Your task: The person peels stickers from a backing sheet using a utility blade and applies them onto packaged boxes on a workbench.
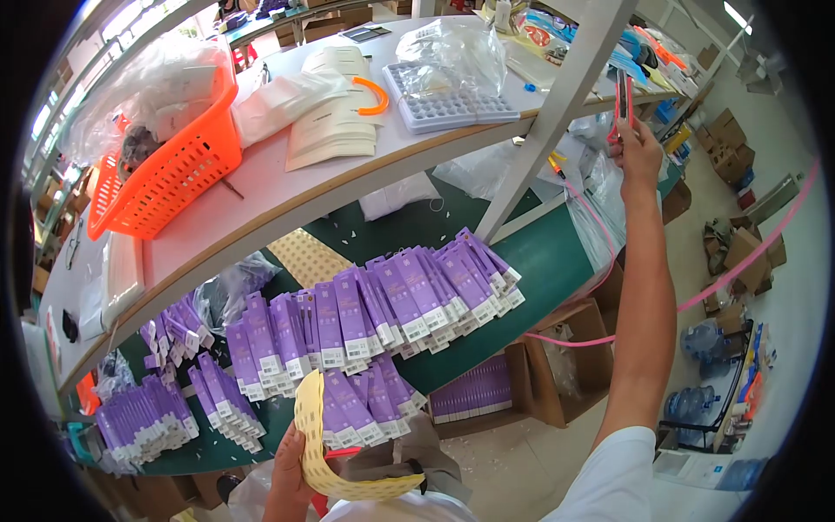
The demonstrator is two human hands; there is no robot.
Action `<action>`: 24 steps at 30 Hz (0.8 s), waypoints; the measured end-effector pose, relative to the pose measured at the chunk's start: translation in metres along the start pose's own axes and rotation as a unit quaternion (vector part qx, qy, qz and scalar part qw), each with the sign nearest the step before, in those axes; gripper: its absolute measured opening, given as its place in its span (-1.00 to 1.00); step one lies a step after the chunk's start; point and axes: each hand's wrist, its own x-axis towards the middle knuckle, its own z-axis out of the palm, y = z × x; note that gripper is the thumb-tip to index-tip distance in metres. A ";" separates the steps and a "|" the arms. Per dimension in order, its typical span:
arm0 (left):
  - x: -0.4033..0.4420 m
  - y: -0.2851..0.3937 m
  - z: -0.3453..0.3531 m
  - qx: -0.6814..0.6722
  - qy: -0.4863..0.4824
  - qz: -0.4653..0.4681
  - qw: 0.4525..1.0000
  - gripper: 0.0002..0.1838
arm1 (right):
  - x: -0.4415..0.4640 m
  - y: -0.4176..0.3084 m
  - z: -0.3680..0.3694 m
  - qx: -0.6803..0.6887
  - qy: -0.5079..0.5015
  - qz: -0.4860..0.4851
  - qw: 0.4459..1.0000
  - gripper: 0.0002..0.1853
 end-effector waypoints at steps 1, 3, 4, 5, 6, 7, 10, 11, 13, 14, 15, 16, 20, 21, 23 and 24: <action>-0.001 0.000 0.008 -0.006 0.000 0.004 1.000 -0.42 | 0.009 -0.005 0.006 -0.009 -0.004 -0.012 1.000 -0.60; 0.001 -0.002 0.025 -0.020 0.002 0.008 1.000 -0.41 | 0.028 -0.014 0.015 -0.078 -0.025 -0.042 0.996 -0.55; 0.005 -0.004 0.030 -0.027 0.020 0.000 0.999 -0.42 | 0.037 -0.017 0.018 -0.113 -0.035 -0.056 0.991 -0.52; 0.009 -0.006 0.034 -0.034 0.038 -0.009 0.999 -0.42 | 0.047 -0.020 0.022 -0.150 -0.039 -0.075 0.985 -0.54; 0.012 -0.010 0.039 -0.036 0.045 -0.006 0.998 -0.43 | 0.060 -0.020 0.026 -0.176 -0.038 -0.091 0.979 -0.53; 0.014 -0.013 0.045 -0.037 0.053 -0.003 0.998 -0.43 | 0.077 -0.019 0.029 -0.202 -0.037 -0.107 0.973 -0.52; 0.017 -0.028 0.053 -0.027 0.044 0.025 0.998 -0.45 | 0.118 -0.012 0.043 -0.271 -0.028 -0.141 0.952 -0.57; 0.022 -0.032 0.043 -0.025 0.034 0.024 0.999 -0.46 | 0.127 -0.013 0.047 -0.311 -0.028 -0.154 0.937 -0.60; 0.028 -0.033 0.041 -0.022 0.026 0.020 0.999 -0.47 | 0.131 -0.027 0.052 -0.423 -0.005 -0.189 0.886 -0.66; 0.030 -0.032 0.043 -0.023 0.031 0.017 0.999 -0.47 | 0.146 -0.018 0.053 -0.446 0.008 -0.238 0.863 -0.66; 0.031 -0.031 0.049 -0.019 0.034 0.019 0.999 -0.47 | 0.175 0.000 0.051 -0.468 0.021 -0.285 0.836 -0.65; 0.032 -0.029 0.056 -0.016 0.036 0.022 0.999 -0.47 | 0.194 0.010 0.048 -0.488 0.034 -0.332 0.807 -0.65; 0.037 -0.034 0.061 0.016 0.055 0.046 0.997 -0.48 | 0.220 0.027 0.057 -0.434 -0.027 -0.424 0.794 -0.63; 0.040 -0.036 0.057 0.025 0.062 0.050 0.997 -0.48 | 0.223 0.027 0.061 -0.439 -0.054 -0.427 0.789 -0.61; 0.044 -0.032 0.063 0.010 0.052 0.025 0.998 -0.47 | 0.219 0.025 0.073 -0.437 -0.102 -0.417 0.790 -0.59; 0.043 -0.030 0.071 0.019 0.049 0.018 0.998 -0.46 | 0.217 0.025 0.077 -0.422 -0.124 -0.414 0.797 -0.59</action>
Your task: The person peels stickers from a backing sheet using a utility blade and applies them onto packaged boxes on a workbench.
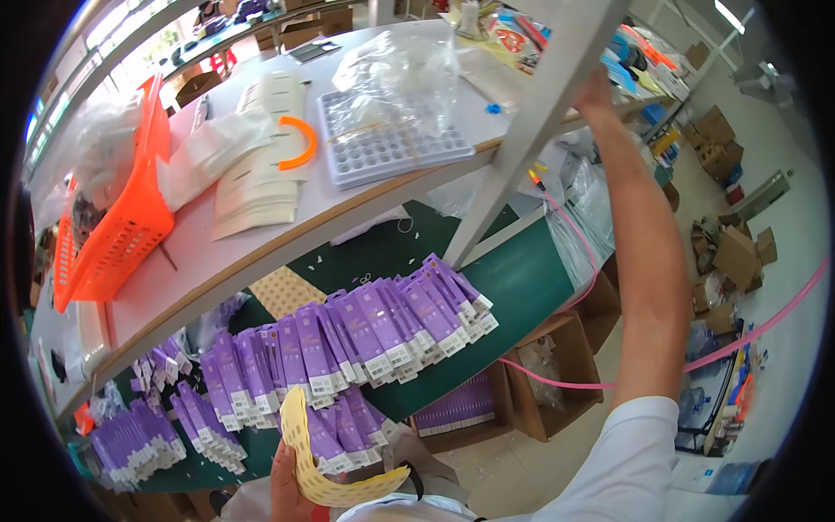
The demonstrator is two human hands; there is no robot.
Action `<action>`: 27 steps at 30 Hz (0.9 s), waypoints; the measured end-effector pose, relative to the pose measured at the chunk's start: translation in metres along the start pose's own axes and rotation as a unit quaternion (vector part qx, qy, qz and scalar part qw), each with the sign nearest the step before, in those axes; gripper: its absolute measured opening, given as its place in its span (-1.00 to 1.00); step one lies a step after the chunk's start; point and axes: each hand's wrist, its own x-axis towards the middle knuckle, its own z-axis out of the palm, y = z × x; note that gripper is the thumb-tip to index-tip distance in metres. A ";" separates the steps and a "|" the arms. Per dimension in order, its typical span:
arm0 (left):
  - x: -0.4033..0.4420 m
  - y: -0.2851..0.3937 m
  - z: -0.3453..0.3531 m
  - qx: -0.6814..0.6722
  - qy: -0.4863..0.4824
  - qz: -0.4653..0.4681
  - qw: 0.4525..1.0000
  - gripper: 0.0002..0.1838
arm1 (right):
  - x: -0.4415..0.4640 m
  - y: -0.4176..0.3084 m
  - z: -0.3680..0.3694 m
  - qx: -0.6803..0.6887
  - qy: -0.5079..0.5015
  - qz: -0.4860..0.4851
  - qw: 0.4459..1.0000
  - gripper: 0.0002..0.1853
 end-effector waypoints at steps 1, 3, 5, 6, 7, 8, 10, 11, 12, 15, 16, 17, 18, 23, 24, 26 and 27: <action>-0.002 0.003 0.008 0.009 -0.004 -0.006 1.000 -0.45 | 0.000 -0.003 0.003 0.024 -0.012 -0.006 1.000 -0.59; -0.026 0.012 0.053 0.059 -0.008 -0.001 0.998 -0.42 | 0.000 -0.008 0.002 0.037 -0.016 -0.010 0.999 -0.60; -0.041 0.019 0.083 0.083 -0.008 -0.002 0.997 -0.41 | -0.003 -0.011 -0.013 -0.029 -0.014 0.032 0.999 -0.60; -0.040 0.018 0.080 0.082 -0.010 -0.006 0.997 -0.41 | -0.006 -0.011 -0.016 -0.038 -0.019 0.055 0.998 -0.60; -0.035 0.017 0.072 0.078 -0.012 -0.008 0.997 -0.41 | -0.009 -0.011 -0.020 -0.046 -0.024 0.079 0.996 -0.60; -0.031 0.017 0.063 0.068 -0.013 -0.011 0.998 -0.41 | -0.012 -0.011 -0.023 -0.055 -0.030 0.102 0.993 -0.60; -0.023 0.015 0.051 0.058 -0.016 -0.014 0.998 -0.42 | -0.022 -0.001 -0.012 -0.073 -0.066 0.114 0.989 -0.60; -0.021 0.013 0.047 0.053 -0.017 -0.016 0.998 -0.42 | -0.024 -0.001 -0.010 -0.079 -0.077 0.121 0.987 -0.60; -0.020 0.013 0.045 0.051 -0.018 -0.016 0.998 -0.42 | -0.028 -0.005 -0.010 -0.078 -0.075 0.130 0.986 -0.60; -0.017 0.010 0.037 0.040 -0.017 -0.017 0.999 -0.43 | -0.025 0.000 0.001 -0.135 -0.057 0.099 0.984 -0.60; -0.017 0.010 0.035 0.038 -0.018 -0.018 0.999 -0.43 | -0.024 0.005 0.003 -0.165 -0.050 0.080 0.982 -0.61; -0.016 0.008 0.033 0.035 -0.018 -0.019 0.999 -0.43 | -0.023 0.011 0.003 -0.137 -0.072 0.088 0.984 -0.61; -0.015 0.008 0.030 0.031 -0.018 -0.021 0.999 -0.43 | -0.020 0.012 -0.003 -0.110 -0.094 0.097 0.985 -0.62; -0.009 0.008 0.013 0.021 -0.027 -0.027 0.999 -0.44 | -0.035 -0.005 -0.045 0.183 -0.004 0.247 0.952 -0.67; -0.008 0.008 0.010 0.023 -0.030 -0.030 0.999 -0.44 | -0.045 -0.012 -0.048 0.236 0.005 0.317 0.919 -0.69; -0.004 0.008 0.004 0.019 -0.039 -0.032 0.999 -0.44 | -0.060 -0.026 -0.056 0.334 0.031 0.445 0.830 -0.72; -0.004 0.008 0.000 0.016 -0.044 -0.033 0.998 -0.44 | -0.068 -0.045 -0.066 0.433 0.093 0.508 0.739 -0.69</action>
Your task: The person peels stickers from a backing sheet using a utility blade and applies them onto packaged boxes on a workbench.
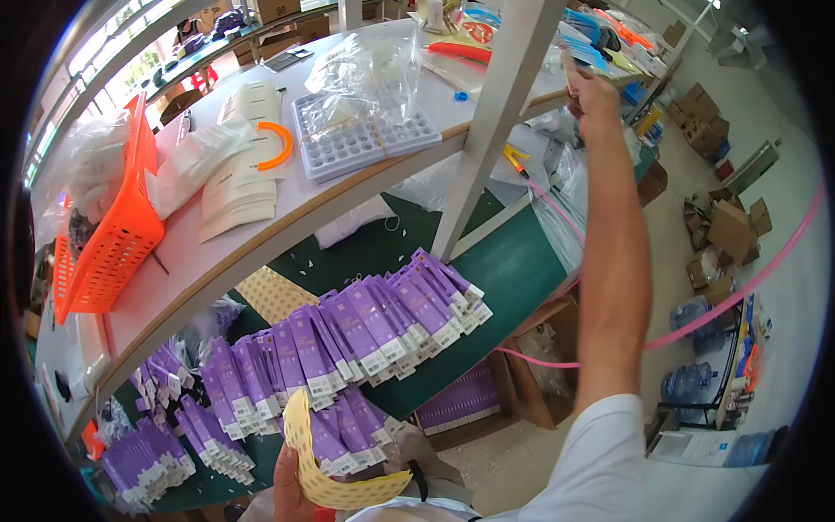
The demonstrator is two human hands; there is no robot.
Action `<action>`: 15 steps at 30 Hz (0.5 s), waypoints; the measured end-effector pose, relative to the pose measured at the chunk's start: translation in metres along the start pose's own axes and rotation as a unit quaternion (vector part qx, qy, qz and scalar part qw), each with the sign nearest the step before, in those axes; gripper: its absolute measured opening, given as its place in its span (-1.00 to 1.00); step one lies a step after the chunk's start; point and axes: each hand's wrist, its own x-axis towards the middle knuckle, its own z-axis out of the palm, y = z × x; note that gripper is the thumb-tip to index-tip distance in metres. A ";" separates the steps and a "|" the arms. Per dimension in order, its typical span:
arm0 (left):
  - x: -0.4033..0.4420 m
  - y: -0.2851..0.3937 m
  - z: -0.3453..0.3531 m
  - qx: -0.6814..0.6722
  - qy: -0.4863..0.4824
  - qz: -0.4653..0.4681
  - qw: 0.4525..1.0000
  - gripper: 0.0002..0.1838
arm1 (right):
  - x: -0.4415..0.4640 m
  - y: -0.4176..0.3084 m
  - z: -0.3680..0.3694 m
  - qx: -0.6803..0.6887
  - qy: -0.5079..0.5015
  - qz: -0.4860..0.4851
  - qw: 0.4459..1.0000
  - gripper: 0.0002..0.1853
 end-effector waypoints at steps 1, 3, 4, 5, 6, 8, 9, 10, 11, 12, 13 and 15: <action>0.001 0.000 -0.005 -0.005 -0.005 0.000 1.000 -0.44 | -0.019 0.009 -0.004 0.116 -0.001 0.006 0.993 -0.69; 0.002 0.001 -0.015 -0.010 -0.020 -0.003 1.000 -0.45 | -0.078 0.031 -0.014 0.218 -0.006 -0.024 0.976 -0.69; 0.002 0.005 -0.018 0.001 -0.024 0.000 1.000 -0.46 | -0.121 0.040 -0.009 0.204 -0.013 -0.060 0.977 -0.69; 0.003 0.009 -0.022 0.011 -0.027 0.002 1.000 -0.46 | -0.173 0.042 0.004 0.198 0.017 -0.060 0.978 -0.74; 0.001 0.013 -0.026 0.021 -0.029 0.005 0.999 -0.47 | -0.223 0.044 0.012 0.191 0.046 -0.059 0.979 -0.78; 0.003 0.027 -0.029 0.050 -0.040 -0.002 0.998 -0.49 | -0.291 0.084 0.002 0.235 -0.097 -0.062 0.965 -0.83; 0.002 0.033 -0.034 0.062 -0.043 -0.005 0.997 -0.49 | -0.334 0.088 0.005 0.259 -0.119 -0.019 0.958 -0.84; 0.000 0.036 -0.043 0.062 -0.042 -0.005 0.997 -0.49 | -0.376 0.087 0.013 0.281 -0.143 0.024 0.949 -0.86; 0.002 0.040 -0.053 0.065 -0.042 -0.006 0.997 -0.49 | -0.414 0.077 0.019 0.271 -0.159 0.108 0.943 -0.86; 0.002 0.043 -0.062 0.067 -0.044 -0.007 0.997 -0.49 | -0.446 0.074 0.024 0.310 -0.185 0.173 0.916 -0.85; 0.000 0.044 -0.071 0.061 -0.047 -0.008 0.997 -0.49 | -0.478 0.071 0.028 0.344 -0.205 0.240 0.884 -0.83; -0.002 0.048 -0.085 0.056 -0.062 -0.011 0.996 -0.50 | -0.520 0.092 0.024 0.420 -0.281 0.328 0.798 -0.76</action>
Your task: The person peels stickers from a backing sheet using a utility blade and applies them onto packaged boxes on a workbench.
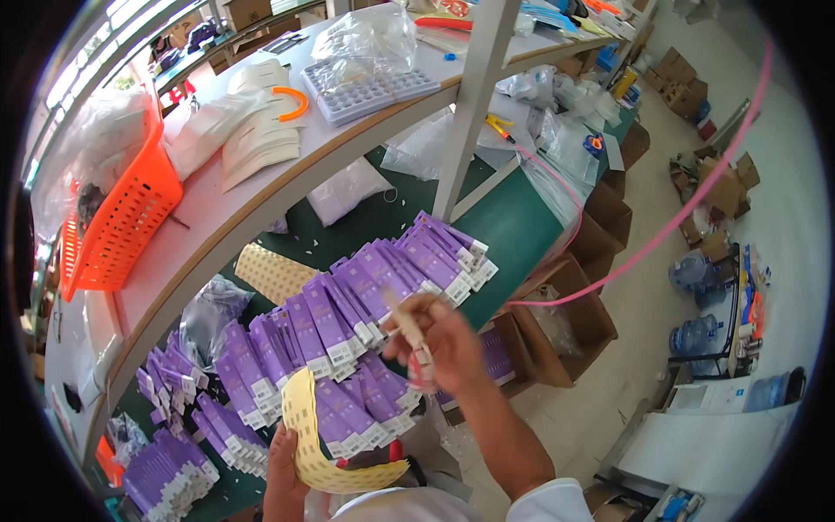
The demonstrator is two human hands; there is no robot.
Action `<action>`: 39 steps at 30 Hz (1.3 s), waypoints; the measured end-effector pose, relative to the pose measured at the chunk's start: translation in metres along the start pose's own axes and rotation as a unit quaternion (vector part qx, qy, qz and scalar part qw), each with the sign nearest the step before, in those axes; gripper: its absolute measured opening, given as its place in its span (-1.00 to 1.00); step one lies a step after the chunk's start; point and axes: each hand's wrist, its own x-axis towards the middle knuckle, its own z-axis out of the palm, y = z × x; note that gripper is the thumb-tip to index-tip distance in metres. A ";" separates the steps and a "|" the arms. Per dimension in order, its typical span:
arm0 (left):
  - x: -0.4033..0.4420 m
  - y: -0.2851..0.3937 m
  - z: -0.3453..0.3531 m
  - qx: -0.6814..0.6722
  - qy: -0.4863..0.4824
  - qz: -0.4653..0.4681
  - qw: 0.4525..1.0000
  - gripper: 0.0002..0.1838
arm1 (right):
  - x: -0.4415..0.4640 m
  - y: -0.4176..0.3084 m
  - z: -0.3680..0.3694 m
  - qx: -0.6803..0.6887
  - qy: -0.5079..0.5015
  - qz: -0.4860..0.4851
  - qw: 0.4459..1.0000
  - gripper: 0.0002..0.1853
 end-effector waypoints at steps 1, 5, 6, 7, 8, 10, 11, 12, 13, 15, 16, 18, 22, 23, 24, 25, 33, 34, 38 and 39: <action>-0.004 0.003 0.003 -0.001 0.015 0.005 1.000 -0.50 | -0.005 0.016 -0.015 0.004 -0.028 0.067 0.997 -0.69; -0.025 0.006 0.012 0.010 0.021 0.029 0.999 -0.53 | -0.033 0.060 -0.001 -0.074 -0.061 0.019 0.995 -0.63; -0.028 0.005 0.010 0.015 0.011 0.036 0.999 -0.53 | -0.039 0.063 0.004 -0.101 -0.067 0.015 0.992 -0.63; -0.029 0.001 0.007 0.016 -0.002 0.040 0.999 -0.52 | -0.046 0.065 0.009 -0.130 -0.071 0.012 0.989 -0.63; -0.030 -0.003 0.006 0.050 0.007 0.053 0.997 -0.52 | -0.054 0.069 0.013 -0.159 -0.074 0.010 0.984 -0.63; -0.032 -0.014 0.006 0.114 0.024 0.078 0.990 -0.51 | -0.073 0.083 0.009 -0.137 -0.049 0.009 0.989 -0.61; -0.033 -0.022 0.003 0.112 0.008 0.086 0.990 -0.52 | -0.084 0.089 -0.003 -0.116 -0.049 0.043 0.991 -0.59; -0.039 -0.031 0.004 0.113 0.011 0.078 0.990 -0.53 | -0.096 0.096 -0.011 -0.095 -0.056 0.087 0.990 -0.56; -0.044 -0.039 0.008 0.109 0.021 0.078 0.991 -0.54 | -0.109 0.105 -0.013 -0.095 -0.040 0.060 0.993 -0.68; -0.060 -0.047 0.026 0.072 0.020 0.086 0.994 -0.57 | -0.133 0.111 -0.026 -0.042 -0.075 0.082 0.993 -0.73; -0.067 -0.053 0.022 0.059 0.026 0.088 0.994 -0.57 | -0.142 0.115 -0.031 -0.017 -0.090 0.091 0.992 -0.76; -0.078 -0.065 0.012 0.038 0.033 0.086 0.995 -0.57 | -0.160 0.134 -0.033 -0.110 -0.039 0.133 0.984 -0.76; -0.104 -0.070 -0.004 -0.011 0.061 0.062 0.996 -0.58 | -0.174 0.150 -0.022 -0.223 -0.029 0.183 0.957 -0.77; -0.110 -0.074 -0.015 -0.004 0.094 0.064 0.994 -0.59 | -0.175 0.151 -0.017 -0.223 -0.023 0.189 0.956 -0.76; -0.115 -0.077 -0.023 -0.019 0.098 0.066 0.993 -0.59 | -0.175 0.151 -0.011 -0.224 -0.017 0.194 0.955 -0.75; -0.118 -0.078 -0.029 -0.033 0.099 0.068 0.992 -0.59 | -0.172 0.151 -0.007 -0.233 -0.024 0.180 0.955 -0.74; -0.127 -0.070 -0.044 -0.018 0.111 0.093 0.989 -0.64 | -0.146 0.151 0.006 -0.333 -0.041 0.025 0.942 -0.76; -0.123 -0.066 -0.045 -0.009 0.105 0.093 0.990 -0.64 | -0.141 0.148 0.010 -0.354 -0.051 0.011 0.934 -0.74; -0.118 -0.052 -0.036 0.016 0.102 0.084 0.991 -0.64 | -0.089 0.101 0.061 -0.482 -0.124 -0.202 0.844 -0.70; -0.119 -0.049 -0.032 0.019 0.105 0.084 0.991 -0.65 | -0.069 0.078 0.084 -0.502 -0.152 -0.273 0.807 -0.67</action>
